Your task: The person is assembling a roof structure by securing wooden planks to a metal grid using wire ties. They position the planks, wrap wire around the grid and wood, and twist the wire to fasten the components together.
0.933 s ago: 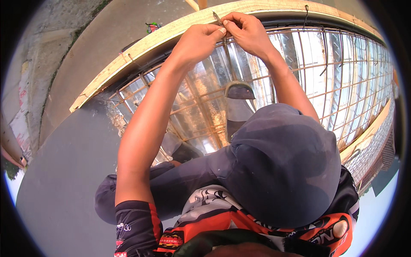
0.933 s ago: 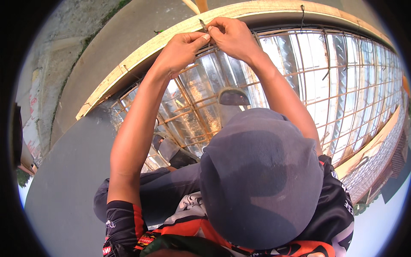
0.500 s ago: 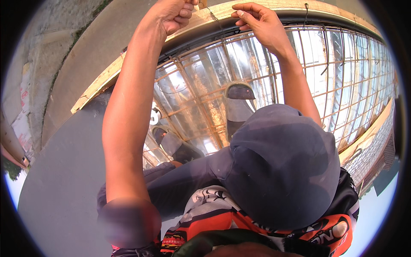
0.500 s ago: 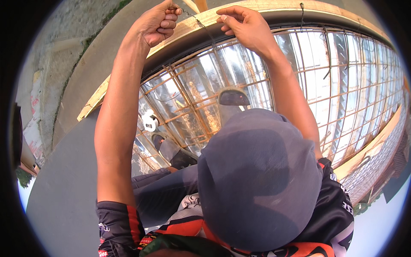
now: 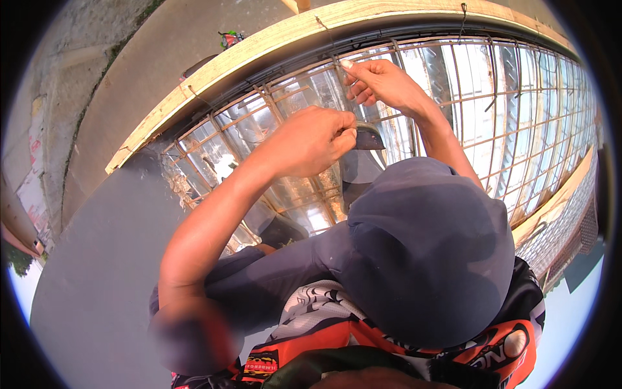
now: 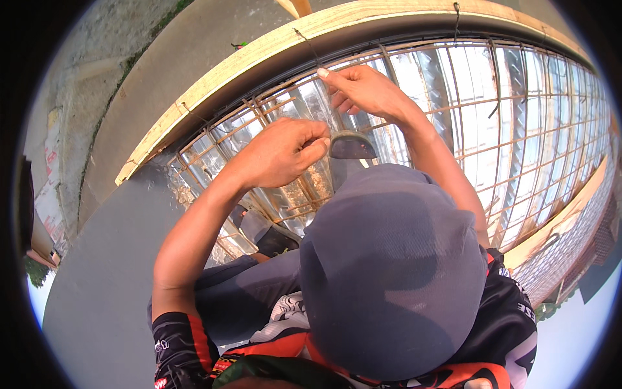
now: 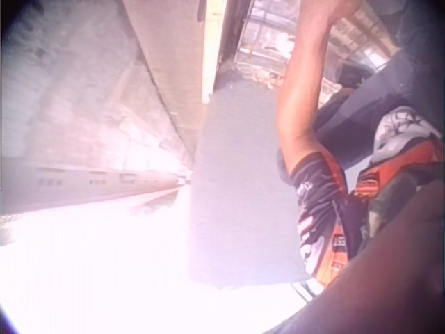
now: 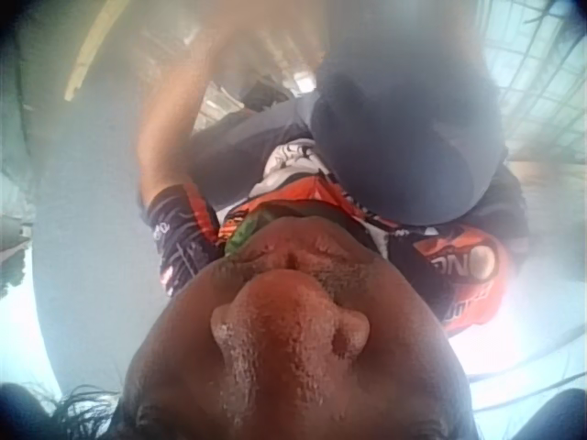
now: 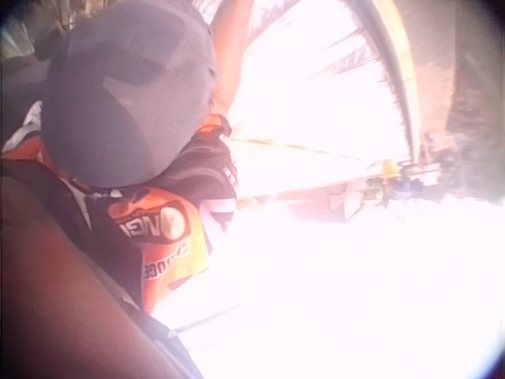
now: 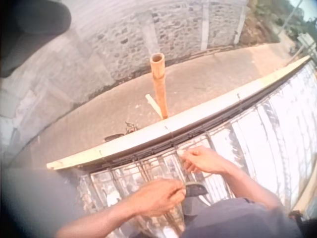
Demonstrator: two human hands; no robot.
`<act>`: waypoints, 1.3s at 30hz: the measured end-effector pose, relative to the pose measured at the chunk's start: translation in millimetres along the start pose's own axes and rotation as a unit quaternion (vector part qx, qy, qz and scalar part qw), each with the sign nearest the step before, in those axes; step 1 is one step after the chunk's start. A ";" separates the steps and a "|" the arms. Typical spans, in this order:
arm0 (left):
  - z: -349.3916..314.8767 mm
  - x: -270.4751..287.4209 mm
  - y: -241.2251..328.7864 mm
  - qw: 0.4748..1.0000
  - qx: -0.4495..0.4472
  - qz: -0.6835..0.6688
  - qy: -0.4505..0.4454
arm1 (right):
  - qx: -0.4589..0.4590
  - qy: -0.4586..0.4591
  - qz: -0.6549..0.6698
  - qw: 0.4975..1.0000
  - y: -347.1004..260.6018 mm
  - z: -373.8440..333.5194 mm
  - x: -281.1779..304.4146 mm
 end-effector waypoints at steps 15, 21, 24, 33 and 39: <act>48.0 -19.4 -44.9 0.984 0.110 -0.011 0.143 | 0.119 0.202 -0.245 0.941 4.5 12.3 14.9; 38.0 -10.9 -78.9 0.966 0.129 -0.037 0.220 | 0.145 0.203 -0.412 0.877 -0.7 15.2 15.9; 41.9 -11.3 -76.9 0.965 0.135 -0.038 0.222 | 0.180 0.226 -0.386 0.876 44.8 -6.8 6.3; 58.2 7.3 -83.2 0.950 0.153 -0.060 0.265 | 0.040 0.262 -0.416 0.870 43.5 20.5 15.1; 82.5 11.5 -78.4 0.933 0.192 -0.081 0.294 | 0.086 0.364 -0.366 0.852 52.6 28.9 5.4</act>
Point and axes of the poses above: each hand's wrist, its own z-axis towards the middle knuckle, its own x-axis out of the back of the hand, y = z × x, the point moved 2 cm from there along z, towards the middle knuckle, and after that the axes turned 8 degrees about -y, right-handed, at the moved point
